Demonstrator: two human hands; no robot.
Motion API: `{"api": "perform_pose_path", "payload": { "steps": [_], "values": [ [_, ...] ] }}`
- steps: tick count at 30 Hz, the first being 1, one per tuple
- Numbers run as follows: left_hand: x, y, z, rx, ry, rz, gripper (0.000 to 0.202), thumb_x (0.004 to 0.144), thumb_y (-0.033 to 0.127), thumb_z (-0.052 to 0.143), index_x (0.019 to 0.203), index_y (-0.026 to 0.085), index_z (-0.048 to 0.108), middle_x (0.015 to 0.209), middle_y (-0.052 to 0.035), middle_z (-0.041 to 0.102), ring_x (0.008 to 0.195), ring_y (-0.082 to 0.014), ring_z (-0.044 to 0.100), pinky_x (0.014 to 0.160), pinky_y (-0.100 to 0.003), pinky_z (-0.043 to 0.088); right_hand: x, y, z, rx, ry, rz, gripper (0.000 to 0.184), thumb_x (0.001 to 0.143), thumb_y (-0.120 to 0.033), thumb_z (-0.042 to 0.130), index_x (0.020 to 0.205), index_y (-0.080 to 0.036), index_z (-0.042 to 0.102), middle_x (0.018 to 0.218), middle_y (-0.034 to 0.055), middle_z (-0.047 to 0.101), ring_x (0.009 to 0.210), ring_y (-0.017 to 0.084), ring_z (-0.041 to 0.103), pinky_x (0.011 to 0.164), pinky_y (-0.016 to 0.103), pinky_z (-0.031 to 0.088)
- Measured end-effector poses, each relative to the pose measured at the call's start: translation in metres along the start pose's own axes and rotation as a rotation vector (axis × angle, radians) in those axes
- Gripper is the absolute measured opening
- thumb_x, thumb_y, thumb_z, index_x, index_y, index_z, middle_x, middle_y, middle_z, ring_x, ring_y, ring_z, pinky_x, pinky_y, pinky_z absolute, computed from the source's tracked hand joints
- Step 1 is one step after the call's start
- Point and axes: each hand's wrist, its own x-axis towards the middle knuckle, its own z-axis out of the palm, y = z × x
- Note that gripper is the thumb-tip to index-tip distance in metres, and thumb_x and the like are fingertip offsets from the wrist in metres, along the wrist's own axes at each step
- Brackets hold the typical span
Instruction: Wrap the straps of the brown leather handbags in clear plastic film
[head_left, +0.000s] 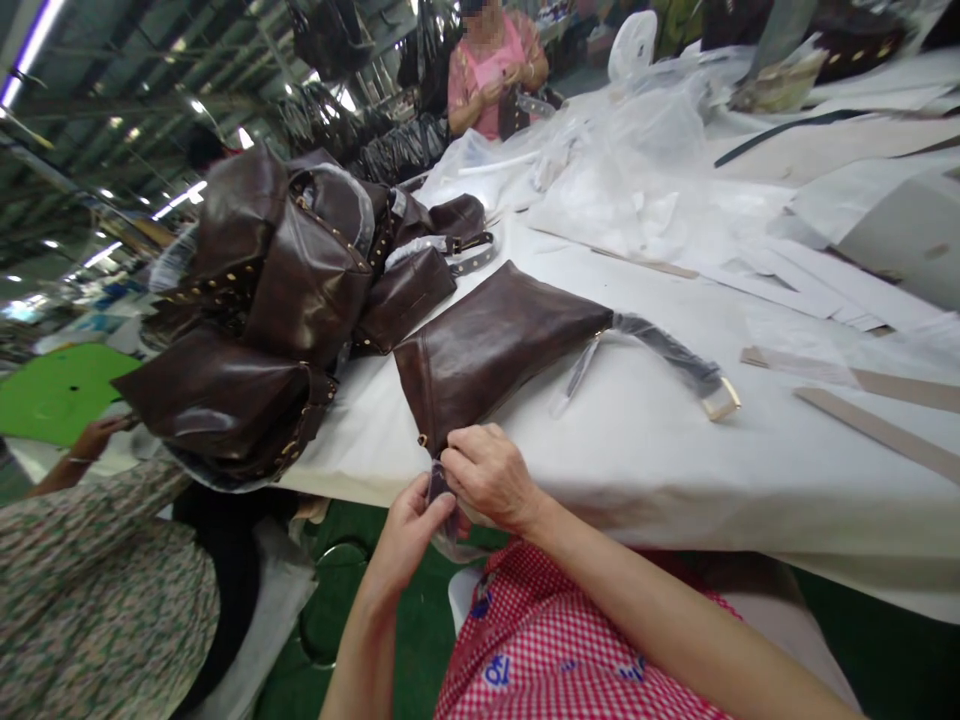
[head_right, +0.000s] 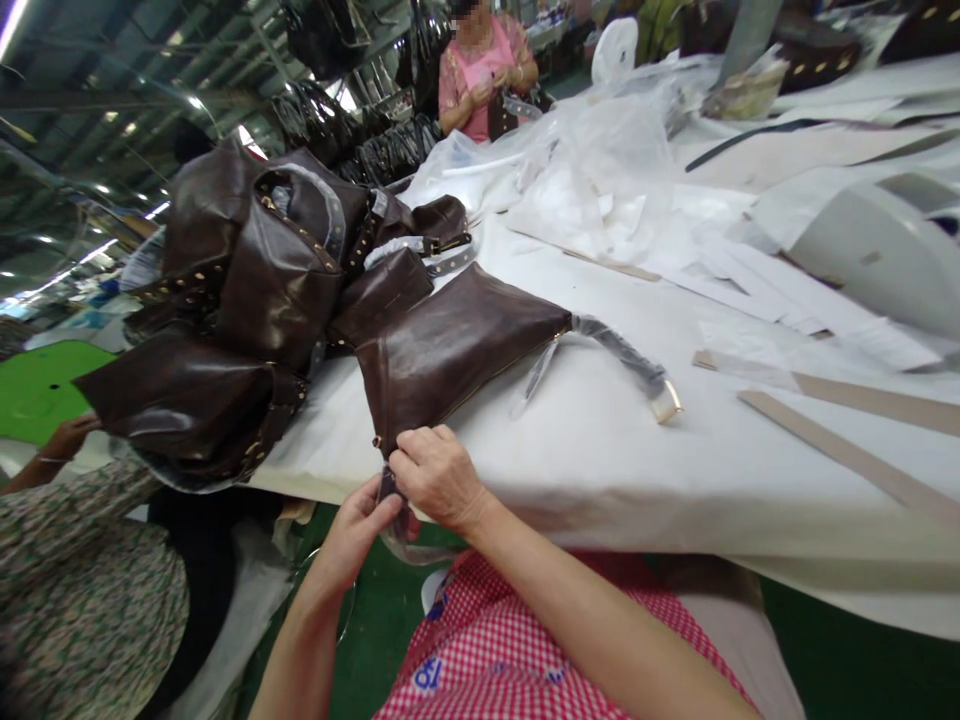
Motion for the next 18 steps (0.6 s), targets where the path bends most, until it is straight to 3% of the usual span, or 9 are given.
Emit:
{"api": "perform_pose_path", "payload": {
  "steps": [3, 6, 8, 13, 18],
  "values": [
    [-0.010, -0.013, -0.008, 0.010, -0.055, -0.013, 0.024, 0.077, 0.036, 0.068, 0.082, 0.014, 0.061, 0.068, -0.0036, 0.071, 0.064, -0.0160, 0.063, 0.066, -0.025, 0.048, 0.005, 0.004, 0.001, -0.047, 0.091, -0.068, 0.017, 0.091, -0.018, 0.051, 0.079, -0.018, 0.062, 0.130, 0.0109, 0.058, 0.126, 0.027, 0.046, 0.108, 0.053, 0.027],
    [-0.018, -0.027, -0.014, 0.006, -0.080, -0.050, 0.023, 0.079, 0.035, 0.066, 0.078, 0.013, 0.063, 0.067, -0.0048, 0.071, 0.061, -0.0159, 0.062, 0.064, -0.026, 0.047, 0.009, 0.010, 0.005, -0.031, 0.054, -0.070, 0.017, 0.090, -0.018, 0.052, 0.074, -0.017, 0.061, 0.139, 0.0134, 0.052, 0.134, 0.033, 0.039, 0.111, 0.066, 0.012],
    [-0.022, -0.035, -0.017, -0.001, -0.097, -0.092, 0.023, 0.079, 0.035, 0.065, 0.078, 0.012, 0.063, 0.066, -0.0056, 0.071, 0.060, -0.0166, 0.062, 0.062, -0.026, 0.048, 0.012, 0.015, 0.008, 0.007, 0.010, -0.084, 0.017, 0.089, -0.016, 0.051, 0.077, -0.017, 0.062, 0.139, 0.0148, 0.052, 0.131, 0.030, 0.045, 0.113, 0.063, 0.016],
    [-0.029, -0.051, -0.025, -0.049, -0.197, -0.161, 0.026, 0.077, 0.037, 0.068, 0.079, 0.011, 0.065, 0.069, -0.0080, 0.073, 0.062, -0.0190, 0.066, 0.063, -0.028, 0.049, 0.018, 0.028, 0.013, 0.074, -0.018, -0.117, 0.018, 0.091, -0.013, 0.046, 0.085, -0.015, 0.063, 0.123, 0.0156, 0.065, 0.114, 0.020, 0.060, 0.105, 0.043, 0.040],
    [-0.033, -0.058, -0.034, -0.099, -0.251, -0.193, 0.036, 0.076, 0.046, 0.069, 0.079, 0.010, 0.067, 0.067, -0.0095, 0.072, 0.059, -0.0188, 0.066, 0.060, -0.027, 0.050, 0.018, 0.034, 0.016, 0.096, -0.009, -0.118, 0.018, 0.091, -0.010, 0.045, 0.084, -0.015, 0.061, 0.109, 0.0128, 0.071, 0.099, 0.018, 0.066, 0.094, 0.036, 0.049]
  ]
}}
